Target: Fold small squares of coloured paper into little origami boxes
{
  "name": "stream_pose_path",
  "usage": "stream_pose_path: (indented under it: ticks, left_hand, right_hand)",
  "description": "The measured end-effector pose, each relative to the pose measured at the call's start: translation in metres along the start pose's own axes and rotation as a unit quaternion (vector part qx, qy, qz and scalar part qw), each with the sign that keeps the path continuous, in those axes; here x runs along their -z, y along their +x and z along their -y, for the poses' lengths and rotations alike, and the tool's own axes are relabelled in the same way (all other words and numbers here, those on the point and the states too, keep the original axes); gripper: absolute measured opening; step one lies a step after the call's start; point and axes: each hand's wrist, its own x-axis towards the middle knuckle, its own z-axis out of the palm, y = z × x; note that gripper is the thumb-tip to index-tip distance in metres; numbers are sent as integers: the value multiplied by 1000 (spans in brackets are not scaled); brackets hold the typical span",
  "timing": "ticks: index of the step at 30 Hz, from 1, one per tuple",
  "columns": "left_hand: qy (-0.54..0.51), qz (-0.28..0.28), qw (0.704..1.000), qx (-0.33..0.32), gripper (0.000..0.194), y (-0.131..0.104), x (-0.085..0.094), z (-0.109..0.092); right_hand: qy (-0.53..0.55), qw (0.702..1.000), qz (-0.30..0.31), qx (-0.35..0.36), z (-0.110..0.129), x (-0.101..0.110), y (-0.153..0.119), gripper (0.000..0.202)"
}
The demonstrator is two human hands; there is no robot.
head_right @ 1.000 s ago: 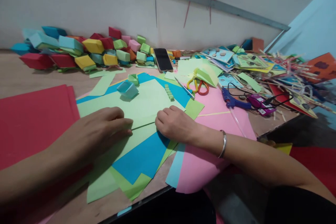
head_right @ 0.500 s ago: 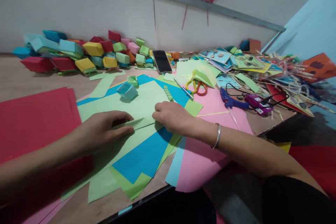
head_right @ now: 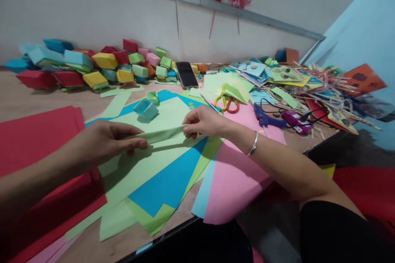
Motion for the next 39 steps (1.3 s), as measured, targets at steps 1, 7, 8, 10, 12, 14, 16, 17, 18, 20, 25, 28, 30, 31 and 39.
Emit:
stream_pose_path:
  ticks: [1, 7, 8, 10, 12, 14, 16, 17, 18, 20, 25, 28, 30, 31, 39]
  left_hand:
    - [-12, 5, 1000, -2, 32, 1, 1, 1]
    - [43, 5, 998, -51, 27, -2, 8, 5]
    - [78, -6, 995, -66, 27, -5, 9, 3]
    - [124, -29, 987, -99, 27, -13, 9, -5]
    - [109, -15, 987, -114, 32, -20, 7, -13]
    - [66, 35, 991, -108, 38, -25, 3, -20]
    - [29, 87, 992, -89, 42, -27, -2, -22]
    - [13, 106, 992, -74, 43, -28, -4, -23]
    - [-4, 120, 991, -56, 43, -28, -6, -22]
    - [-55, 138, 989, -25, 44, -30, -9, -22]
    - [-135, 172, 976, -9, 42, -32, -10, -24]
    - [-116, 158, 981, -3, 47, -33, -12, -26]
    - [-112, 156, 981, -12, 46, -33, -14, -26]
    - [-114, 160, 980, -18, 44, -33, -15, -26]
    - [-132, 180, 974, -42, 37, -25, -5, -19]
  right_hand:
    - [52, 998, -12, -16, 0, 1, -1, 5]
    - [149, 986, -80, -8, 7, -9, -1, 7]
    - [141, 986, -83, 1, 10, -10, -2, 8]
    - [115, 990, -85, 9, 17, -13, -3, 9]
    - [80, 994, -79, 16, 25, -17, -6, 10]
    - [32, 997, -63, 36, 33, -24, -8, 11]
    - [-28, 996, -46, 71, 40, -33, -10, 12]
    - [-55, 994, -42, 87, 42, -37, -11, 13]
    - [-72, 992, -38, 98, 44, -40, -12, 15]
    - [-68, 993, -28, 89, 45, -43, -13, 16]
    - [-76, 995, 44, 54, 50, -32, -15, 19]
    - [-234, 961, 49, 138, 60, -33, -15, 18]
    - [-299, 938, 56, 164, 67, -36, -14, 15]
    - [-309, 934, 65, 170, 70, -37, -13, 13]
    - [-230, 959, 76, 150, 48, 18, -30, 13]
